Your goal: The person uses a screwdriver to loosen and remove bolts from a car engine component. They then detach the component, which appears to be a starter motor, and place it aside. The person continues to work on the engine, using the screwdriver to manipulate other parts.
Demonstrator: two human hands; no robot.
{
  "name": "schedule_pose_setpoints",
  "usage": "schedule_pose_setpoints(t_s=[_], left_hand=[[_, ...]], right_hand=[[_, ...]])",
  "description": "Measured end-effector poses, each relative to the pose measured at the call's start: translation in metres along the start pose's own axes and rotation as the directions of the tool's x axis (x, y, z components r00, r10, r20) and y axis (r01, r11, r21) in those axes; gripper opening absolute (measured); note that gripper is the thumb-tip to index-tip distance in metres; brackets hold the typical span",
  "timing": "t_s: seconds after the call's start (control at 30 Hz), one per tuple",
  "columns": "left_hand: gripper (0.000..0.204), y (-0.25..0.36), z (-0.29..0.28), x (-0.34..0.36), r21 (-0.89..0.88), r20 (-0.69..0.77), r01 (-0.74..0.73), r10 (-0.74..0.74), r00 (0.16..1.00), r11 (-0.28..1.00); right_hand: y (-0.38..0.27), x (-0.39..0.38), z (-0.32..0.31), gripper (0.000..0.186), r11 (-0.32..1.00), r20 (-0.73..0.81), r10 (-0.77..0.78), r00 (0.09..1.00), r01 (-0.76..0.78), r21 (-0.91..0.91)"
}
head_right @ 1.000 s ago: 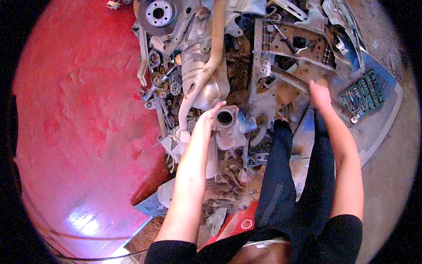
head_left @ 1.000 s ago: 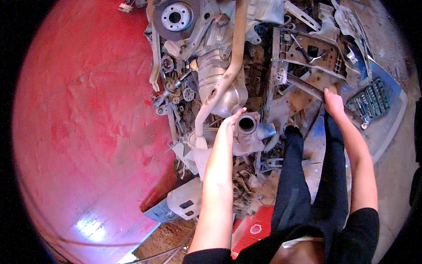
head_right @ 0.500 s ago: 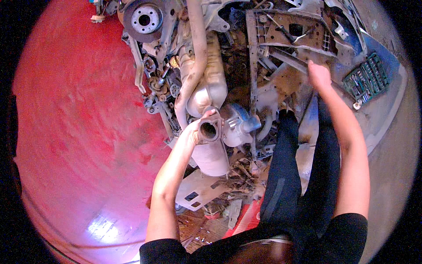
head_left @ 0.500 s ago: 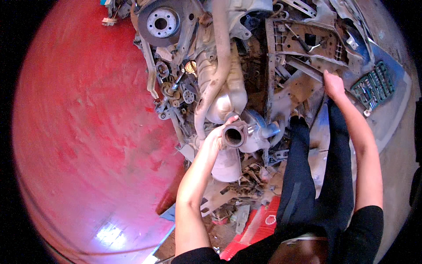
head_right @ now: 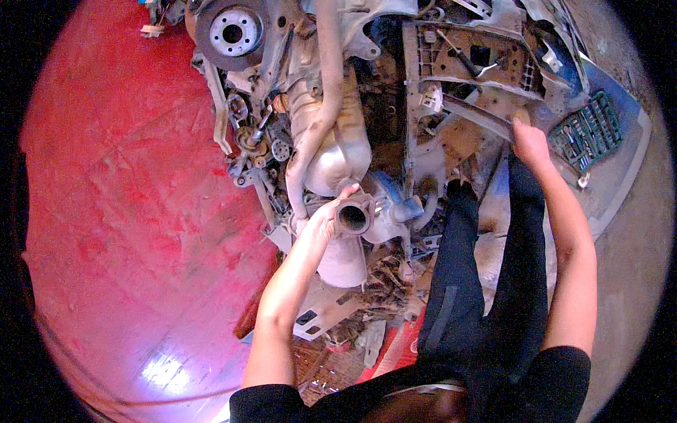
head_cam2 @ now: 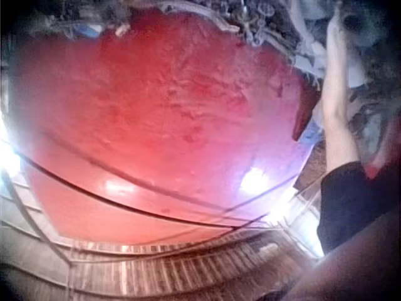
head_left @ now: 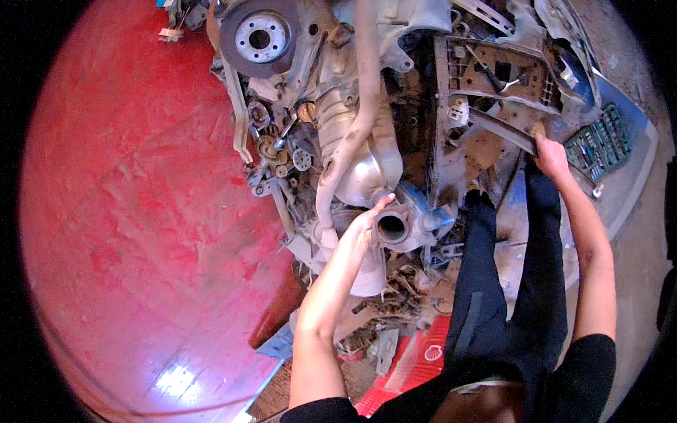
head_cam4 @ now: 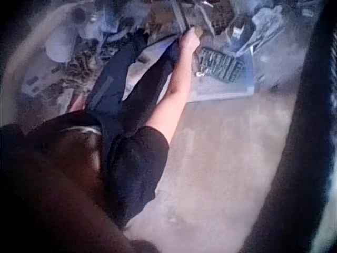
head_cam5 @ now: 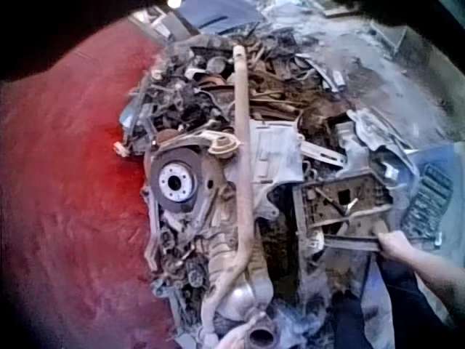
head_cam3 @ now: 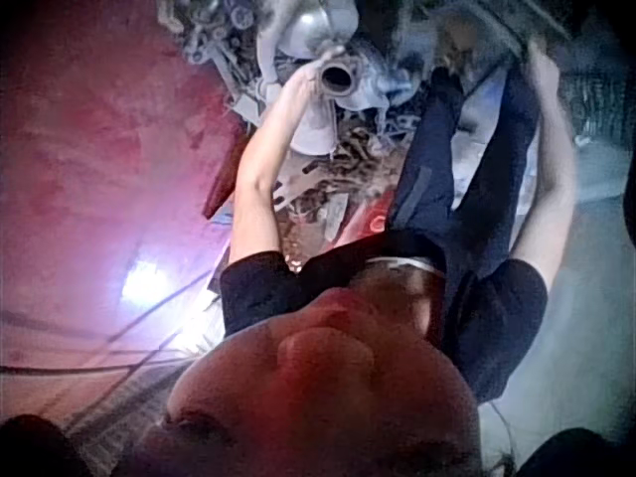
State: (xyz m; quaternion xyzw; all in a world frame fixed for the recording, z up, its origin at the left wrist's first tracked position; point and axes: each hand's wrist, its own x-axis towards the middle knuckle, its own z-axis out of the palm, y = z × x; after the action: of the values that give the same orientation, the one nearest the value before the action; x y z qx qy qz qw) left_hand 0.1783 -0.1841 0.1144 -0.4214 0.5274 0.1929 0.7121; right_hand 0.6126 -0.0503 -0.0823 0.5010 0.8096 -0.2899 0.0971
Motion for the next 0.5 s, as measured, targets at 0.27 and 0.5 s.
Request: schedule_pose_setpoints(t_s=[0.27,0.5], left_hand=[[0.049,0.004,-0.016,0.023,-0.104,-0.099,0.053,-0.063,0.993,0.993],[0.048,0.005,-0.015,0.016,0.079,-0.278,-0.065,0.085,0.957,0.995]], right_hand=[[0.024,0.015,0.036,0.048,1.000,-0.059,-0.015,0.998,0.015,0.002],[0.018,0.056,0.094,0.035,0.999,-0.002,-0.035,0.999,0.035,-0.014]])
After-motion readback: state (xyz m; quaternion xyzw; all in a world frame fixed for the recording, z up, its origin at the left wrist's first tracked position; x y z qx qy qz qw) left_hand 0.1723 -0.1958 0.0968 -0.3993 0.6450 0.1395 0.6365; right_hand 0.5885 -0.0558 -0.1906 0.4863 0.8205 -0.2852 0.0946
